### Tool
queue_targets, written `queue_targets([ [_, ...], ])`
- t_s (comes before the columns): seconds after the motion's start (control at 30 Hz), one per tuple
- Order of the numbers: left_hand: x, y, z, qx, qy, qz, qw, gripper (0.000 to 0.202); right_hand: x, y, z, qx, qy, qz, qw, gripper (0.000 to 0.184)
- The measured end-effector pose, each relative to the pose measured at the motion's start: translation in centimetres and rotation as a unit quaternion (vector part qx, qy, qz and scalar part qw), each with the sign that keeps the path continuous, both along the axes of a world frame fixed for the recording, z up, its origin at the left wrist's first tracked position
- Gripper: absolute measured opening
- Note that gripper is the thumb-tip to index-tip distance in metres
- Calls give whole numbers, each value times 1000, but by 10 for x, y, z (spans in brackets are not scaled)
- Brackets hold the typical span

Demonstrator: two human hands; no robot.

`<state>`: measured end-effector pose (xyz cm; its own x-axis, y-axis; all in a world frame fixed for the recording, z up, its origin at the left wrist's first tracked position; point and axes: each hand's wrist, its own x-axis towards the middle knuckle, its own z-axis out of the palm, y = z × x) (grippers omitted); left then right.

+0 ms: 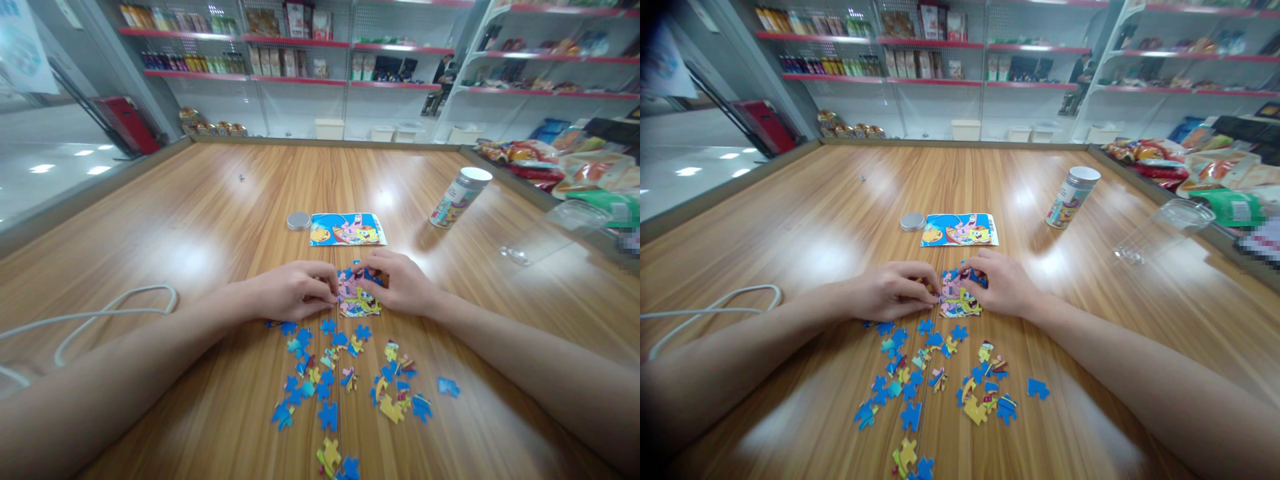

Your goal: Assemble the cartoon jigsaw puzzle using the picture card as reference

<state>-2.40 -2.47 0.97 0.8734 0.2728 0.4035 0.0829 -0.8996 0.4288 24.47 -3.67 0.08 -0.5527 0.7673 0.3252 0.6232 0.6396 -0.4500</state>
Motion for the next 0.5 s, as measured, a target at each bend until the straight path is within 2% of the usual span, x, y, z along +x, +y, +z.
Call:
queue_targets([
  [0.5, 4, -2, 3, -1, -12, -2, 1000, 16, 1, 1, -1, -1, -5, 6, 1000, 20],
])
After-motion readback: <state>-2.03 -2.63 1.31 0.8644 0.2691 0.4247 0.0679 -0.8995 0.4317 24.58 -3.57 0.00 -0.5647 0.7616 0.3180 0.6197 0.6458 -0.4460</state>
